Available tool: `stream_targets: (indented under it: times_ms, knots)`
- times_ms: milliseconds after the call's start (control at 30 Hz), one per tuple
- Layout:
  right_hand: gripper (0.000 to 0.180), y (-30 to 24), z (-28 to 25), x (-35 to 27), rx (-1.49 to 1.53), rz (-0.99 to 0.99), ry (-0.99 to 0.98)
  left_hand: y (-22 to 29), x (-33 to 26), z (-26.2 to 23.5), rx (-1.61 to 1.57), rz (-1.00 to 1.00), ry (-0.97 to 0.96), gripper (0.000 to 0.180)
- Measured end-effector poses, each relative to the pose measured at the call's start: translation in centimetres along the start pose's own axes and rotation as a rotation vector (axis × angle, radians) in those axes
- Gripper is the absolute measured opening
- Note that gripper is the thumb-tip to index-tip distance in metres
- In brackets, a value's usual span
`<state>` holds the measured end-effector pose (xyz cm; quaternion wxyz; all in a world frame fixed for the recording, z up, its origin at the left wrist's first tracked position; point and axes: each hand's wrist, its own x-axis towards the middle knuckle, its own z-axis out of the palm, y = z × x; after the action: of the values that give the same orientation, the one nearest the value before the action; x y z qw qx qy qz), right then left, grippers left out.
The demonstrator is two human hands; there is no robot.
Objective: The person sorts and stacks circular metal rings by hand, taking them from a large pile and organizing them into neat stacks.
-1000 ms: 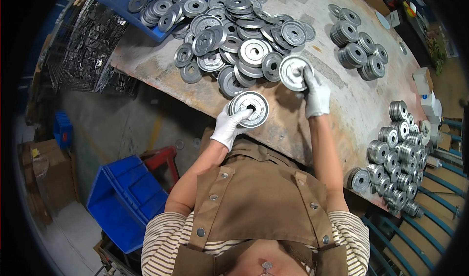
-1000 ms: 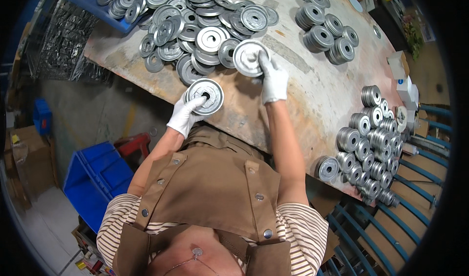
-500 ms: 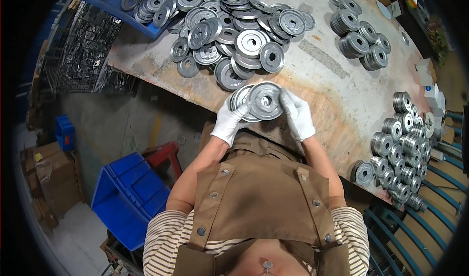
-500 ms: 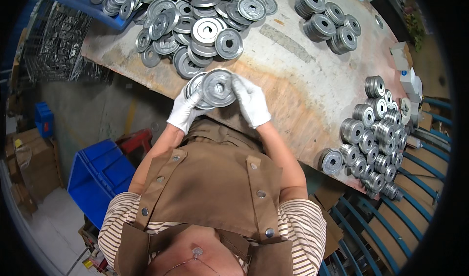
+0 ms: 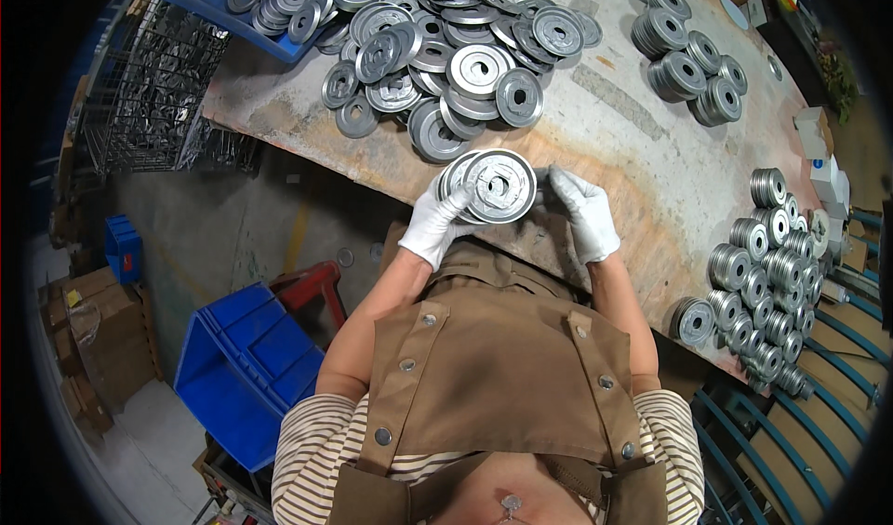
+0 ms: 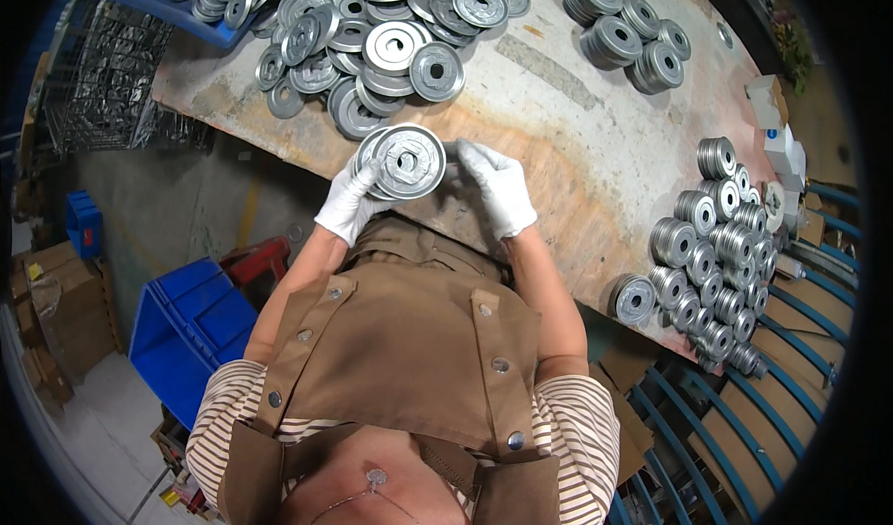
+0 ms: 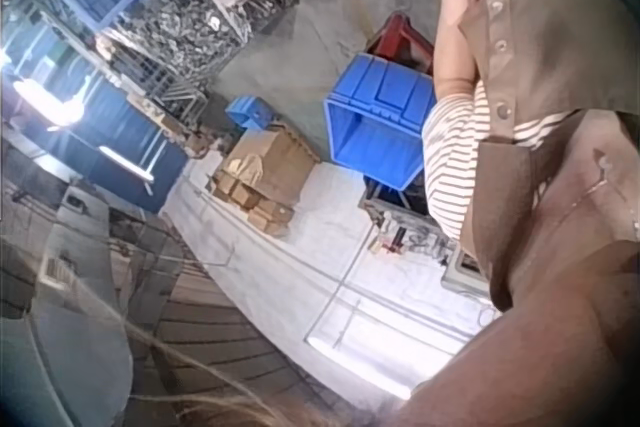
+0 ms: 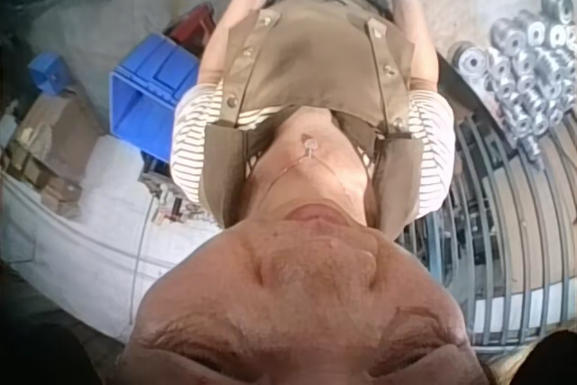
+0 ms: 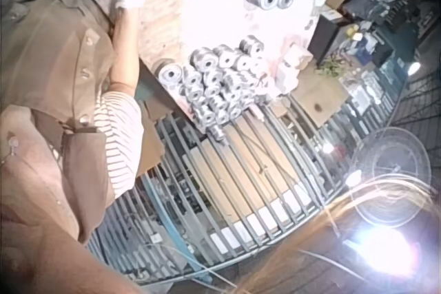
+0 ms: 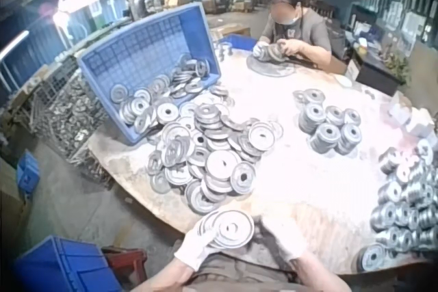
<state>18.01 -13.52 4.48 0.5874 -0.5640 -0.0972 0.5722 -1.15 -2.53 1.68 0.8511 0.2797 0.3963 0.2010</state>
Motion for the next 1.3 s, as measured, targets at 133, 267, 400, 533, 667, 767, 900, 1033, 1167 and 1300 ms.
stream_targets:
  times_ms: [133,267,400,533,667,767,900,1033,1167,1300]
  knots:
    - [0.029,0.2,-0.1,-0.1,-0.225,-0.114,0.088,0.2,-0.1,0.0,0.021,0.003,-0.048,0.074]
    - [0.027,-0.5,0.4,-0.2,-0.339,-0.050,0.055,-0.2,0.3,-0.3,0.066,0.005,-0.055,0.075]
    - [0.027,-0.3,0.3,-0.2,-0.243,0.011,0.048,-0.1,0.5,0.0,0.060,-0.031,-0.042,0.081]
    - [0.030,0.1,0.0,-0.1,-0.087,0.013,0.079,-0.4,0.6,-0.2,0.084,-0.022,-0.047,0.090]
    - [0.031,0.7,-0.2,-0.2,-0.059,0.006,0.071,-0.5,0.4,-0.4,0.102,-0.013,-0.070,0.093]
    - [0.030,0.8,-0.2,-0.6,-0.086,-0.011,0.031,-0.8,0.3,-0.6,0.116,0.002,-0.077,0.095]
    - [0.029,0.4,0.2,-0.6,-0.161,-0.023,0.049,-0.9,0.6,-0.8,0.111,0.017,-0.095,0.094]
    - [0.029,-0.1,0.2,-0.6,-0.335,-0.053,0.061,-0.5,1.2,0.0,0.103,0.140,-0.189,0.082]
    - [0.083,-0.4,-1.5,0.7,-0.476,-0.259,-0.081,-0.3,2.7,1.8,0.398,0.415,-0.227,0.095]
    - [0.103,-1.2,-3.9,1.9,-0.685,-0.423,-0.240,0.3,4.7,4.4,0.953,0.593,-0.414,0.096]
